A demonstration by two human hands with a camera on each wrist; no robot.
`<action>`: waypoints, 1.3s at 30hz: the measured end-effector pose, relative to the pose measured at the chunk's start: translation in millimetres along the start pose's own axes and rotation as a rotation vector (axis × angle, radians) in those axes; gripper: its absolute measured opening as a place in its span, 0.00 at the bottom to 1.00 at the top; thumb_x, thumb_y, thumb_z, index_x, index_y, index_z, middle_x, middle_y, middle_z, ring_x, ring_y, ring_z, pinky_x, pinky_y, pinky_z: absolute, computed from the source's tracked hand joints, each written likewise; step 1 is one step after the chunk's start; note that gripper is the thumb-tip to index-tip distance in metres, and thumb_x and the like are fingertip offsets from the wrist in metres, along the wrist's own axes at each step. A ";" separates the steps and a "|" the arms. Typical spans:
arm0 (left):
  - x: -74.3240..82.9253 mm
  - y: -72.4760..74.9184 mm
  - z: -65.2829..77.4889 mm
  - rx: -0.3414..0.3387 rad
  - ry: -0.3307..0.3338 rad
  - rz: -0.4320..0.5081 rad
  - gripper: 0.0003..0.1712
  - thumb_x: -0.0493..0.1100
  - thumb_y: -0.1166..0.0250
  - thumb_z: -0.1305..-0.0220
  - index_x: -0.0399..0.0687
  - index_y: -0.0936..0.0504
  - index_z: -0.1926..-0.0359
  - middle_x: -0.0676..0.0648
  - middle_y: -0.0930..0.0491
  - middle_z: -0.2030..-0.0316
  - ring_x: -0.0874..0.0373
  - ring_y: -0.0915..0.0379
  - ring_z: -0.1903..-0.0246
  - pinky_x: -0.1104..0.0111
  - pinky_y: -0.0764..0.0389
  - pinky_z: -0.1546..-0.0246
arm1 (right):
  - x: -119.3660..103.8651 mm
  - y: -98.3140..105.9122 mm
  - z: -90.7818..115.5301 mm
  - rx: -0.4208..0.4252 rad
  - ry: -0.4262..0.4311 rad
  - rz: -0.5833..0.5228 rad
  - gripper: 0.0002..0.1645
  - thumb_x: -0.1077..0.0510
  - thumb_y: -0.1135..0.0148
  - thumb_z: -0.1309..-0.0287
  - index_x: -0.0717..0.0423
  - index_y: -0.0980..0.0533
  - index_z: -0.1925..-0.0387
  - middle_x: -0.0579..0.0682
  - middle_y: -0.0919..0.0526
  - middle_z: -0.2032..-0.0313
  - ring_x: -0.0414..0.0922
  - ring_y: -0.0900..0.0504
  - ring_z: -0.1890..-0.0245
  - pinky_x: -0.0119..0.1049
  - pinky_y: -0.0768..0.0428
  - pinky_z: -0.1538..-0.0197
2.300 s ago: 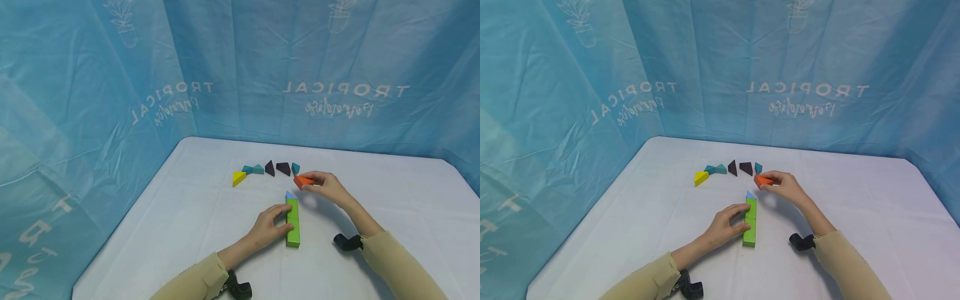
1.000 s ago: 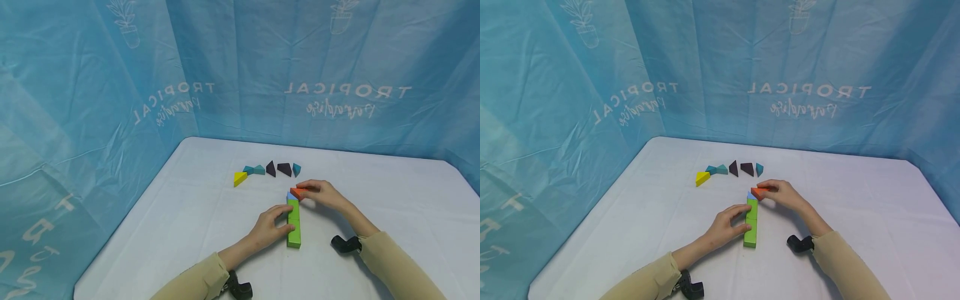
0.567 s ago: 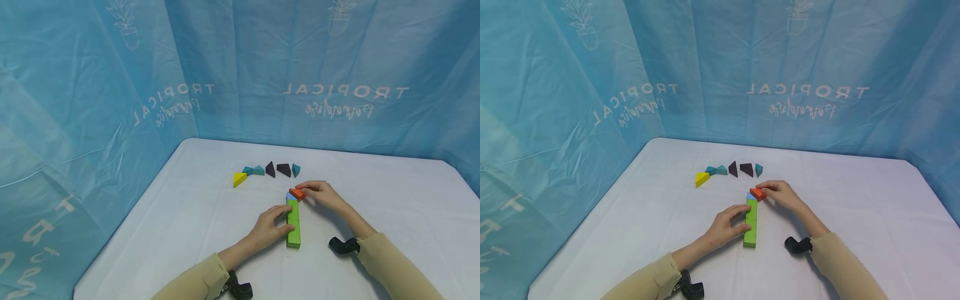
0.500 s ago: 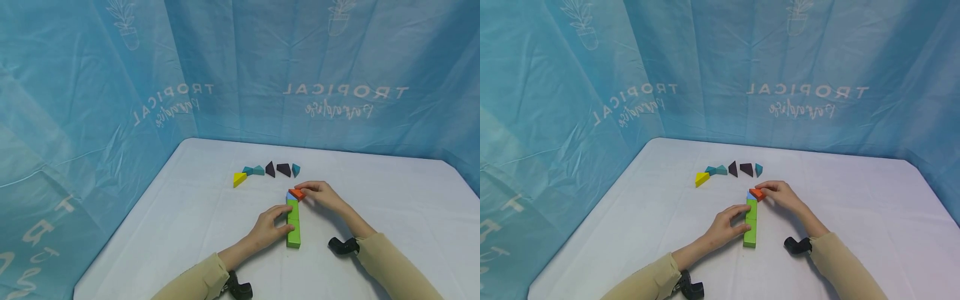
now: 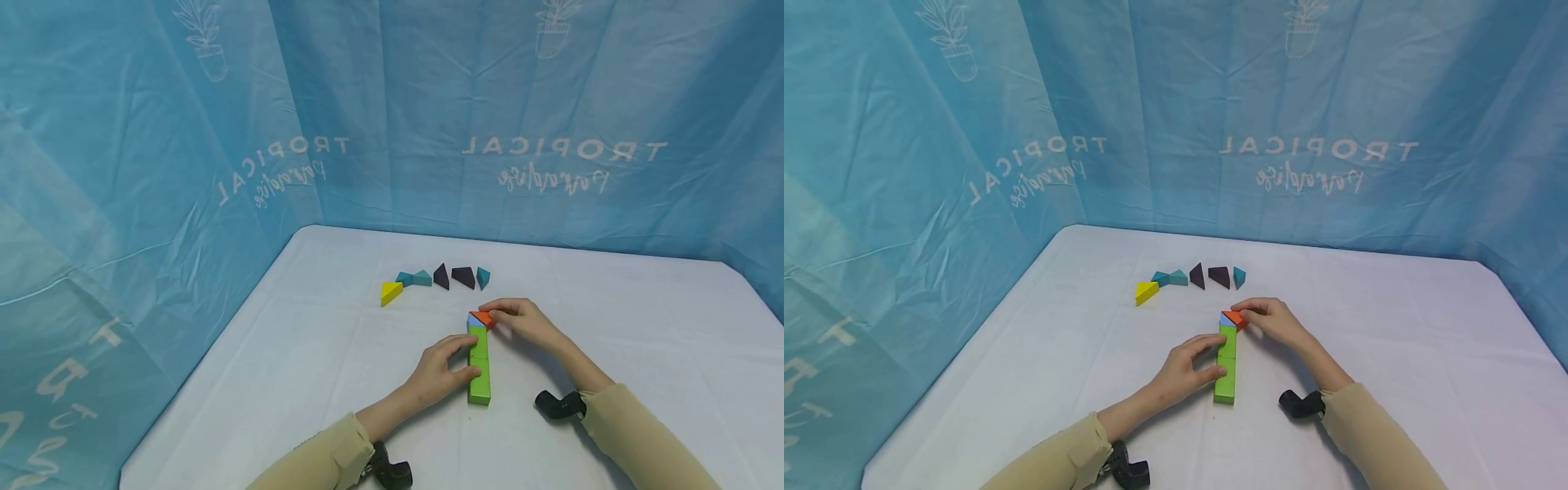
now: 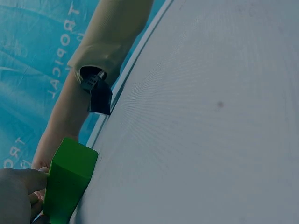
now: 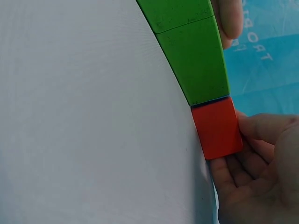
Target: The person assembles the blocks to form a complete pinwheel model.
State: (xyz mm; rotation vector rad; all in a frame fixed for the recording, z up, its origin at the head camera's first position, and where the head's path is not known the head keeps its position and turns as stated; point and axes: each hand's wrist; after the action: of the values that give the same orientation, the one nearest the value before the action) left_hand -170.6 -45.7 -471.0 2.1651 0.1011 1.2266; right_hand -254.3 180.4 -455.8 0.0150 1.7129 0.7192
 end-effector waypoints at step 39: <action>3.1 0.3 2.0 0.007 -0.013 -0.014 0.29 0.45 0.34 0.40 0.39 0.29 0.39 0.47 0.28 0.41 0.60 0.35 0.40 0.72 0.34 0.40 | 16.5 22.4 -55.4 0.295 -0.165 0.110 0.31 0.46 0.36 0.42 0.62 0.27 0.43 0.59 0.22 0.47 0.55 0.26 0.47 0.52 0.27 0.45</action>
State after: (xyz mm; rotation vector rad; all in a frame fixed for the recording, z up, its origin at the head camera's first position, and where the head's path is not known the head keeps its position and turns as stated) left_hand -167.3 -45.8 -469.2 2.1742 0.1150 1.2056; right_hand -316.3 179.9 -454.9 0.3668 1.6537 0.5243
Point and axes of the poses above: each hand's wrist, its own z-axis away from the middle knuckle, its own y-axis out of the back of the hand, x = y × z
